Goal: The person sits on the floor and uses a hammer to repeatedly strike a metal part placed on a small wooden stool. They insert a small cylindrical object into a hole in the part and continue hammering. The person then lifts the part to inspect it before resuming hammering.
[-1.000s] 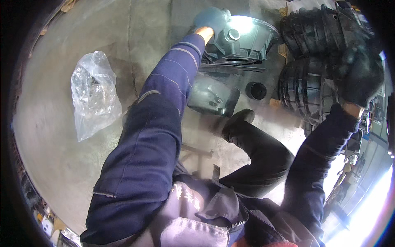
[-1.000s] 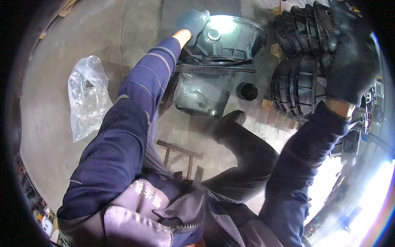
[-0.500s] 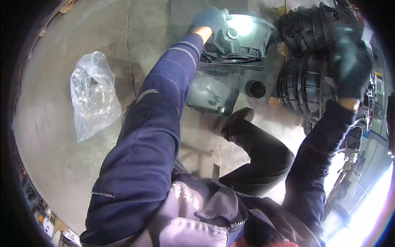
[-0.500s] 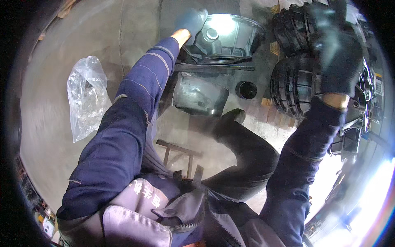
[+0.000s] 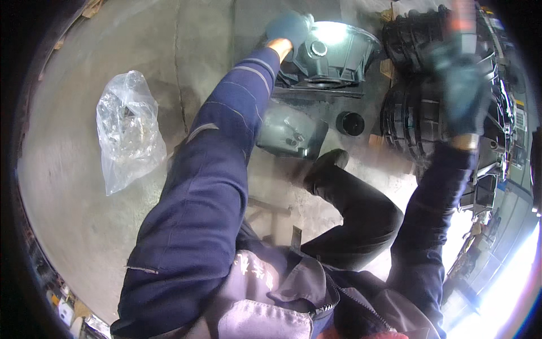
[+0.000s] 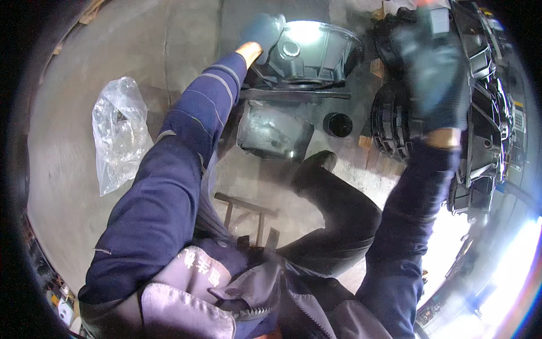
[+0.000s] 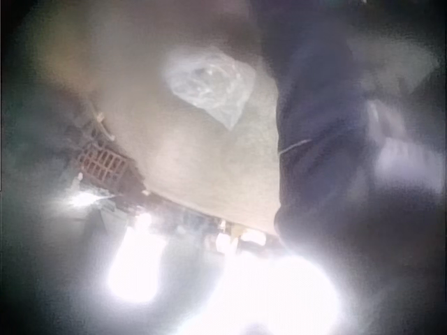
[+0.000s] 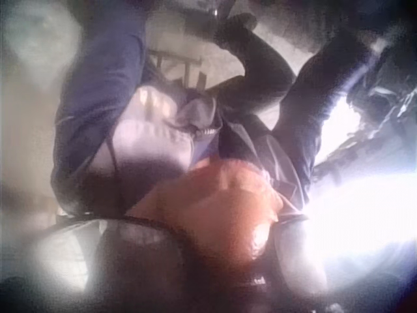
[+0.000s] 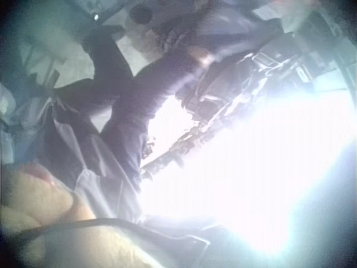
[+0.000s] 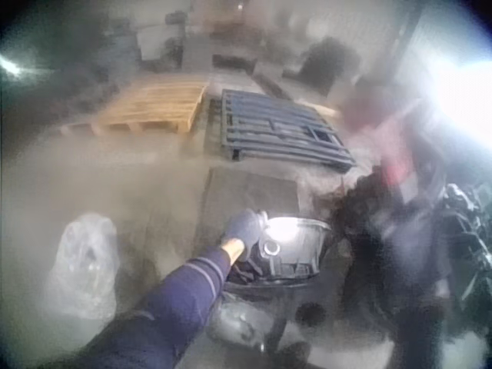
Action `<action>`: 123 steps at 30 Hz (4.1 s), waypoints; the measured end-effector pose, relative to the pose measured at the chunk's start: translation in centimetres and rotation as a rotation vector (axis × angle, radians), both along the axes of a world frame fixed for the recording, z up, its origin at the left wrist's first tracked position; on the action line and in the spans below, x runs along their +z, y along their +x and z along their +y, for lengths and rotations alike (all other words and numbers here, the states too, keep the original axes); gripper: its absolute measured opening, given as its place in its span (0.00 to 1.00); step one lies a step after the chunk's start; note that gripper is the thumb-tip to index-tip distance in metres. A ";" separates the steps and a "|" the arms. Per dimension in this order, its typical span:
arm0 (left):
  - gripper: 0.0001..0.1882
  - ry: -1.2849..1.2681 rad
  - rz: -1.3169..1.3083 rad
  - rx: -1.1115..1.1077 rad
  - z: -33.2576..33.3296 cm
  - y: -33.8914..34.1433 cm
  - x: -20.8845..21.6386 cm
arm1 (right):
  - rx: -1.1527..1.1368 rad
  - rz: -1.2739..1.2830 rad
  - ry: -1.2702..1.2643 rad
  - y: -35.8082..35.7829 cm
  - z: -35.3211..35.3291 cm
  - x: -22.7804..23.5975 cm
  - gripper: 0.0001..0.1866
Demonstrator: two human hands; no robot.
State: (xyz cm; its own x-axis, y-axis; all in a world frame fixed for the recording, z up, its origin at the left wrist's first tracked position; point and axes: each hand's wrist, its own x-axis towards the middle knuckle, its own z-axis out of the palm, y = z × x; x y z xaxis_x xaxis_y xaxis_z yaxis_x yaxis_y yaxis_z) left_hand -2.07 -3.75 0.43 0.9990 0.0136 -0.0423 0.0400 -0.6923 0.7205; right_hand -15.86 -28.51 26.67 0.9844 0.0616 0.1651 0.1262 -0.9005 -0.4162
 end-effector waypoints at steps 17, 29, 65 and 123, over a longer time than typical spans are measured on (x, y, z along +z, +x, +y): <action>0.27 0.001 -0.048 -0.005 0.4 -1.4 1.3 | 0.000 -0.166 0.328 -1.4 2.0 -0.7 0.12; 0.29 -0.125 0.064 -0.130 1.2 0.1 -0.4 | -0.159 0.282 -0.013 -5.2 2.6 -12.3 0.20; 0.30 0.102 0.031 0.024 7.6 -2.2 -0.1 | -0.391 -0.045 0.315 -11.2 10.5 -30.1 0.27; 0.37 0.292 -0.184 -0.357 -7.3 1.2 8.5 | -0.559 0.393 2.321 -1.7 4.9 -29.4 0.33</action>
